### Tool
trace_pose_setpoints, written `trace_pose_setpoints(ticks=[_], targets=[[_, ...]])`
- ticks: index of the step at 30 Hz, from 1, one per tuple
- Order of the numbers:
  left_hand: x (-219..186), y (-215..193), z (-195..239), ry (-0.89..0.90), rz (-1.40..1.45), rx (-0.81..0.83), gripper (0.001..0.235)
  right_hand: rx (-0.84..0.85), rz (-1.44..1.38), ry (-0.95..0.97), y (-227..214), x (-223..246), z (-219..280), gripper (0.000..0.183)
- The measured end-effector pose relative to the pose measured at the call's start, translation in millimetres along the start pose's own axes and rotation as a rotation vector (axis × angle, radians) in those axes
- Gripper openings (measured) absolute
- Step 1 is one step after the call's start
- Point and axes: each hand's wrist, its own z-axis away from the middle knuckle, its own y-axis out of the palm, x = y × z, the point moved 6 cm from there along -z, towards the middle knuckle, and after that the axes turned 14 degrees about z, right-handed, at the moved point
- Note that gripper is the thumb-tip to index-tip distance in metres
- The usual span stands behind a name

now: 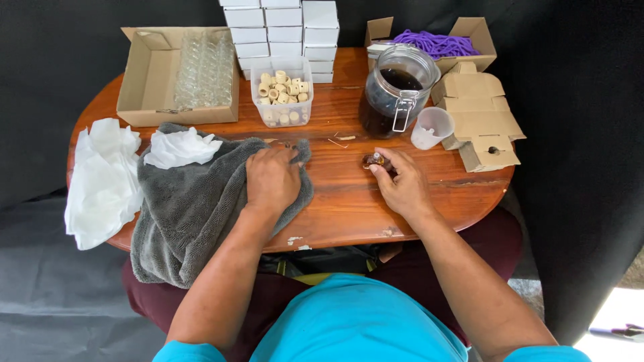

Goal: Filling a small perfume bottle using a syringe and assembling it with a wooden bead and cord.

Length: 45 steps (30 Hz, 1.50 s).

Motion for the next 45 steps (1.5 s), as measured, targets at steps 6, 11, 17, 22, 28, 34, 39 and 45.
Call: trace_pose_setpoints(ticks=[6, 11, 17, 22, 28, 34, 39, 45], targets=[[-6.3, -21.2, -4.2, -0.028, 0.138, -0.066, 0.022, 0.038, 0.025, 0.008, -1.7, 3.7, -0.8, 0.036], [-35.4, -44.6, -13.2, 0.008, 0.160, -0.161, 0.040, 0.040, 0.033, 0.032, 2.2, -2.5, 1.9, 0.037], [-41.8, -59.7, -60.2, 0.115, 0.240, -0.194, 0.022, 0.031, 0.026, 0.044, 1.7, -2.6, 2.6, 0.039], [-37.4, -74.3, -130.9, 0.005, 0.269, 0.089, 0.020, 0.057, 0.022, 0.081, 2.6, -4.7, 2.4, 0.039], [-10.6, -39.6, -177.3, -0.187, -0.030, 0.445, 0.048, 0.164, 0.111, 0.113, 1.5, 1.1, 0.4, 0.038], [-9.3, -32.2, -185.7, -0.426, -0.219, 0.655, 0.064, 0.223, 0.147, 0.171, 3.1, -1.5, -1.1, 0.040], [-15.2, -28.1, -189.4, -0.370, -0.345, 0.735, 0.030, 0.157, 0.123, 0.106, 3.6, -1.6, 0.1, 0.038], [-12.7, -22.4, -194.9, -0.322, -0.357, 0.718, 0.036, 0.163, 0.127, 0.077, 1.9, 0.6, -1.6, 0.037]])
